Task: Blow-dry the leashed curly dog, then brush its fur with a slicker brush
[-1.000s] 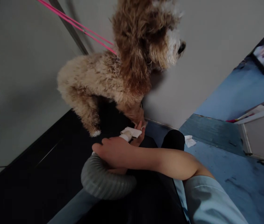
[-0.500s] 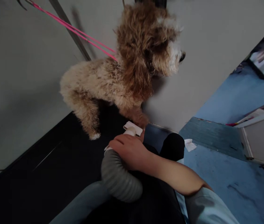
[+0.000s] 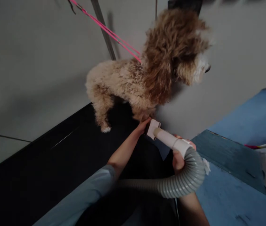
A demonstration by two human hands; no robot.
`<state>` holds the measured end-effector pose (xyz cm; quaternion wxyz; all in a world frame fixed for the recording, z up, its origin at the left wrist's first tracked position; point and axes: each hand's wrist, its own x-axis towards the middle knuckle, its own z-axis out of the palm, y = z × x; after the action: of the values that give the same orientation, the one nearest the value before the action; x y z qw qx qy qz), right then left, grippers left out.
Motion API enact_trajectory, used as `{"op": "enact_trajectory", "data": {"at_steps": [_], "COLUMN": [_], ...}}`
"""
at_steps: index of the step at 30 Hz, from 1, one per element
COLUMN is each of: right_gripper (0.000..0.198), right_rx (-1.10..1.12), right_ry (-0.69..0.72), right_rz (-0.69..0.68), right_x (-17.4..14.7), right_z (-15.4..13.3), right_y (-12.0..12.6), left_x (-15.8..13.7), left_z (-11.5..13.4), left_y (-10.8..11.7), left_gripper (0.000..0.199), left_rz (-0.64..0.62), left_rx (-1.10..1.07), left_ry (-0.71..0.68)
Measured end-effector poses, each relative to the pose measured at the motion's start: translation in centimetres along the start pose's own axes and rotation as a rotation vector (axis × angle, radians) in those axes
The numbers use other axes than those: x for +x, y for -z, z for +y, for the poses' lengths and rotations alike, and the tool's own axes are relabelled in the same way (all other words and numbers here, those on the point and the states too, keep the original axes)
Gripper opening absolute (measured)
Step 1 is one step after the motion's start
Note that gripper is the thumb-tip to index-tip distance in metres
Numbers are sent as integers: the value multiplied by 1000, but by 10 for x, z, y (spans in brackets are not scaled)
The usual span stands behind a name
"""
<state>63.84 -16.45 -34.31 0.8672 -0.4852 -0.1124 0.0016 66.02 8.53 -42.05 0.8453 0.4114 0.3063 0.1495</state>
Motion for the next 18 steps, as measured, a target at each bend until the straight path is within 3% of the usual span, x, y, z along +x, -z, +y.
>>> {"op": "enact_trajectory", "data": {"at_steps": [4, 8, 14, 18], "right_gripper": [31, 31, 24, 23], "right_rx": [207, 379, 424, 411], "right_ry": [-93, -218, -273, -296], "right_rz": [190, 325, 234, 249], "right_x": [8, 10, 16, 23], "right_z": [37, 51, 65, 77], "right_y": [20, 32, 43, 31], "left_x": [3, 0, 3, 6], "left_z": [5, 1, 17, 26], "left_y": [-11, -19, -12, 3], "left_gripper": [30, 33, 26, 33], "left_rz": [36, 59, 133, 24], "left_rx": [-27, -136, -162, -161], "left_ry": [-10, -16, -79, -102]}}
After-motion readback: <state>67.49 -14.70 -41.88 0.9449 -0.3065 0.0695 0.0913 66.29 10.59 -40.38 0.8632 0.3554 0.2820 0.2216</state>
